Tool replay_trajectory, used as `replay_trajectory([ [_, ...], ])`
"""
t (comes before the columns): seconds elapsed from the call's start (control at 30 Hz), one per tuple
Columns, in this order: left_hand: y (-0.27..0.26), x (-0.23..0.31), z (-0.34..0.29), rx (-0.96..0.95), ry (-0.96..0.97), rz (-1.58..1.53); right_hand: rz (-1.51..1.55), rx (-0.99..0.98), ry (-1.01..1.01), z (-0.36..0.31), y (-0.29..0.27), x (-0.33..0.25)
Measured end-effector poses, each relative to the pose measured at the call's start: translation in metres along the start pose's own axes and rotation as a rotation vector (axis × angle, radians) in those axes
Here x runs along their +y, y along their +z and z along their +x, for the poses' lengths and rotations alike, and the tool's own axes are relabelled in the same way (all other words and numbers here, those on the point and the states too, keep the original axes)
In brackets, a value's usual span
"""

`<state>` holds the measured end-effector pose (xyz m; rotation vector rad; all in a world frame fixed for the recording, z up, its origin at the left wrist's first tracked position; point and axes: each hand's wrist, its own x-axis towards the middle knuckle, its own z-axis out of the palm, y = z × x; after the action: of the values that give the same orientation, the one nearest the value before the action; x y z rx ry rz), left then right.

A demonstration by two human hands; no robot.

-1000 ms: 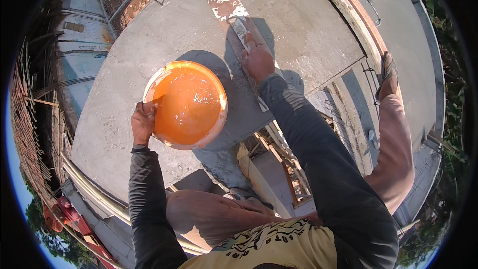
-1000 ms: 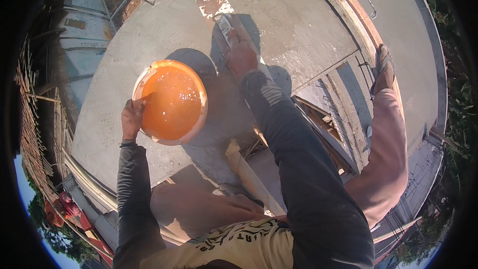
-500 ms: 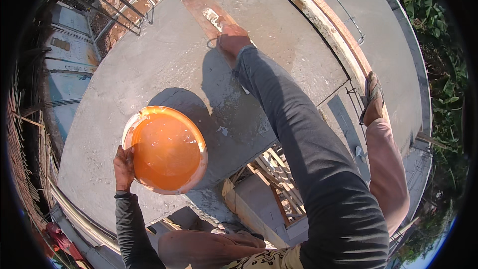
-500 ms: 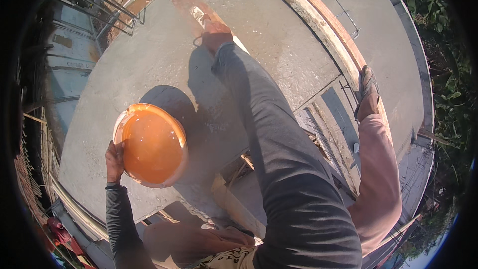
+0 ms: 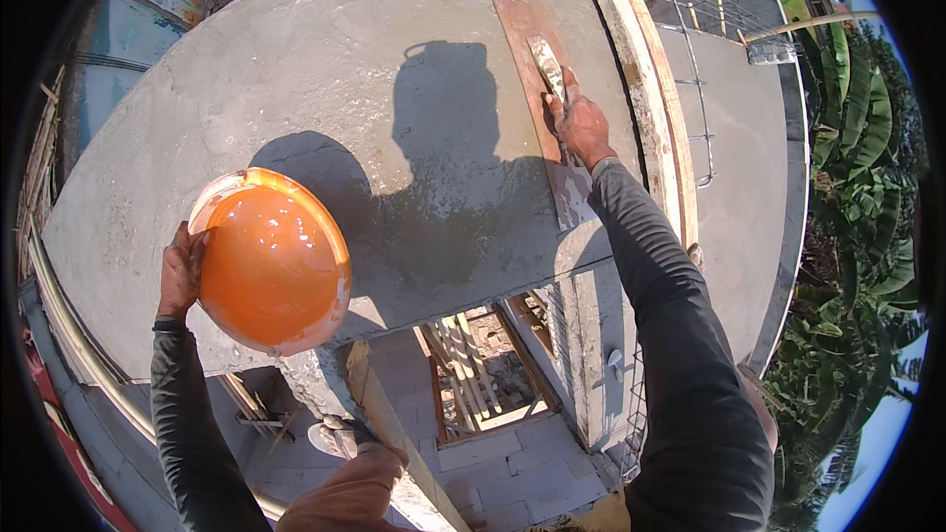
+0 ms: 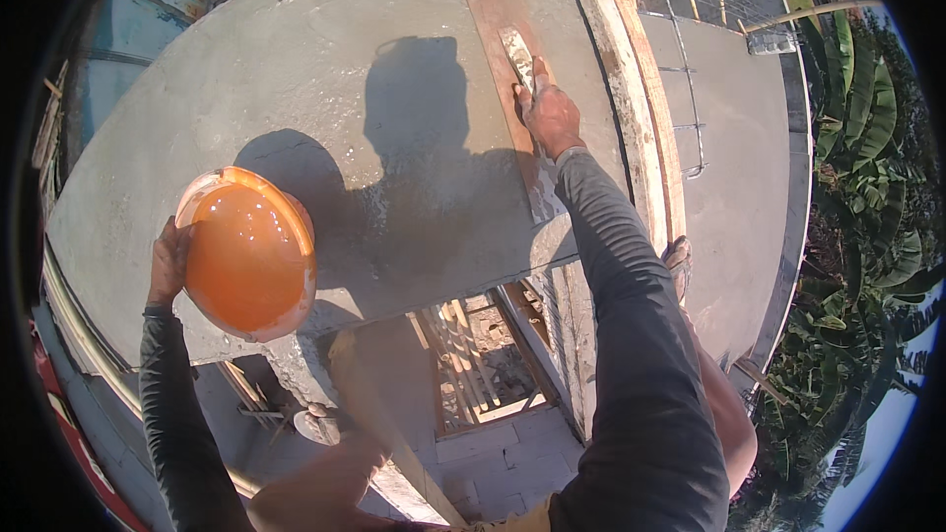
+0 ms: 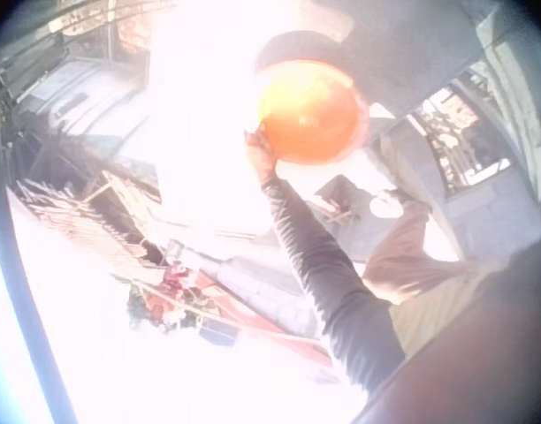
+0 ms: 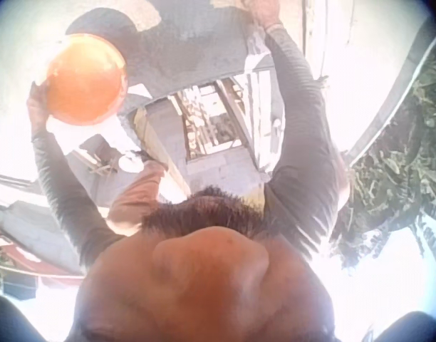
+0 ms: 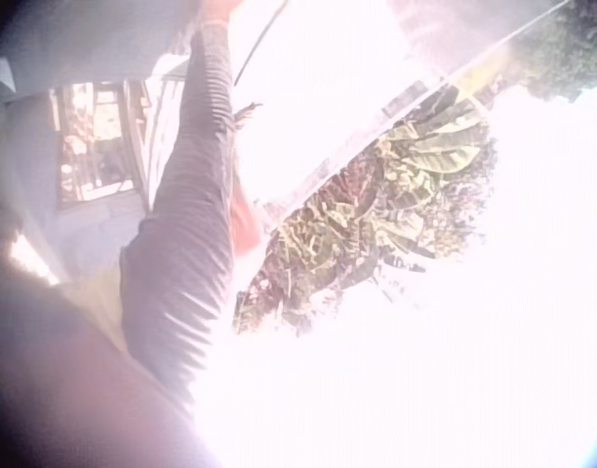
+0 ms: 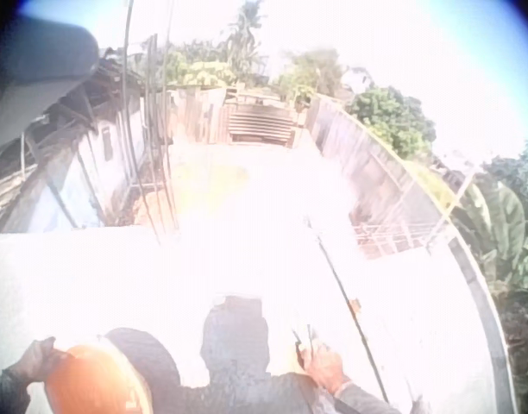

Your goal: The person smooths wet concrete on top of a wall using a wooden trowel, occasionally dipping their hand in a bucket of water to moisten the surface.

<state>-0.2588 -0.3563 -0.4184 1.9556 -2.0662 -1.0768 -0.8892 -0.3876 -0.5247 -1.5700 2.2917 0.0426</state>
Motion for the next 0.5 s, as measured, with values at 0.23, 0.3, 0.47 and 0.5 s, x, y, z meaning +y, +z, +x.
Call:
replay_trajectory([
  [0.23, 0.006, 0.002, 0.014, 0.048, 0.043, 0.019, -0.004, -0.004, -0.143, 0.026, 0.008, -0.058],
  [0.3, 0.009, 0.017, 0.018, 0.024, -0.008, -0.061, -0.014, 0.089, -0.078, 0.107, -0.03, -0.083],
  [0.47, 0.013, -0.005, 0.013, 0.026, 0.026, -0.001, 0.161, 0.179, -0.186, 0.131, 0.001, -0.012],
  [0.5, 0.008, -0.003, 0.006, 0.028, 0.016, 0.006, 0.164, 0.183, -0.188, 0.105, 0.02, 0.016],
])
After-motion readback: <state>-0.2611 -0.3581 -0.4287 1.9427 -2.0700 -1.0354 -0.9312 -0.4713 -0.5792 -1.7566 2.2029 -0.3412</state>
